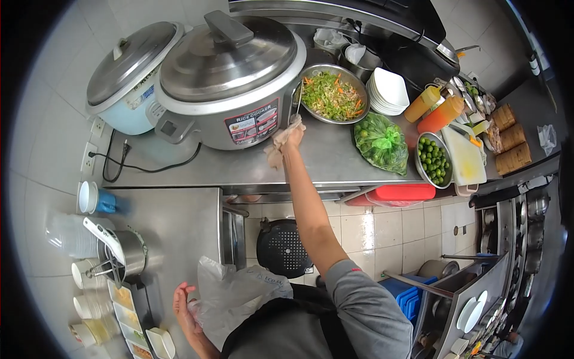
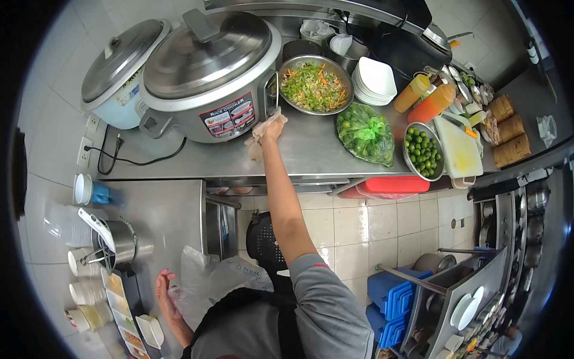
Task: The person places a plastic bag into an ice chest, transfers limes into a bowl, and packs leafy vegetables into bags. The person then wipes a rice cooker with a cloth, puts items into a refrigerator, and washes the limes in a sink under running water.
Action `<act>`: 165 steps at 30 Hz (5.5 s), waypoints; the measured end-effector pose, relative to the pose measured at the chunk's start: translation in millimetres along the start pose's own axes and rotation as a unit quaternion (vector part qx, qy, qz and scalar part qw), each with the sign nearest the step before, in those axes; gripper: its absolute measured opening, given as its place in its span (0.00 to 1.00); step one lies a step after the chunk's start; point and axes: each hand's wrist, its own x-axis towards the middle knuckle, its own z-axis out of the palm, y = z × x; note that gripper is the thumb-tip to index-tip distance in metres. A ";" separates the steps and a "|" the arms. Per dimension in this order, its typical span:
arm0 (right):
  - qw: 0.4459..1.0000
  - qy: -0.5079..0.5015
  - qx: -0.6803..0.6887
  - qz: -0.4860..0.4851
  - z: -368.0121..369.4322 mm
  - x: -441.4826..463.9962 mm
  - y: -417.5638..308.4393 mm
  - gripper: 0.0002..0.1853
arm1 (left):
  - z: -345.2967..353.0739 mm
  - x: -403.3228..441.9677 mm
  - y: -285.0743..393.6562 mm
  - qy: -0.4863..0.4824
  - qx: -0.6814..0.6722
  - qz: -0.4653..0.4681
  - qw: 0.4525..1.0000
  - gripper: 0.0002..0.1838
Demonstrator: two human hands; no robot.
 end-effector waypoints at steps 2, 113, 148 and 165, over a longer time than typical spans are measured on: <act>0.999 -0.027 -0.030 0.024 -25.4 27.5 13.5 0.17 | 0.1 1.8 0.5 0.001 -0.010 -0.005 1.000 0.13; 0.235 0.544 -0.748 -0.299 -687.8 -505.0 -640.2 0.08 | 389.8 -106.5 -343.2 -0.514 0.451 0.398 0.611 0.10; 0.553 0.714 -0.385 -0.189 -684.0 -647.3 -601.0 0.10 | 386.7 -78.4 -395.7 -0.688 0.597 0.070 0.406 0.12; 0.491 0.851 -0.153 -0.111 -948.3 -291.1 -364.7 0.32 | 283.5 -128.0 -329.1 -0.551 0.708 0.134 0.420 0.09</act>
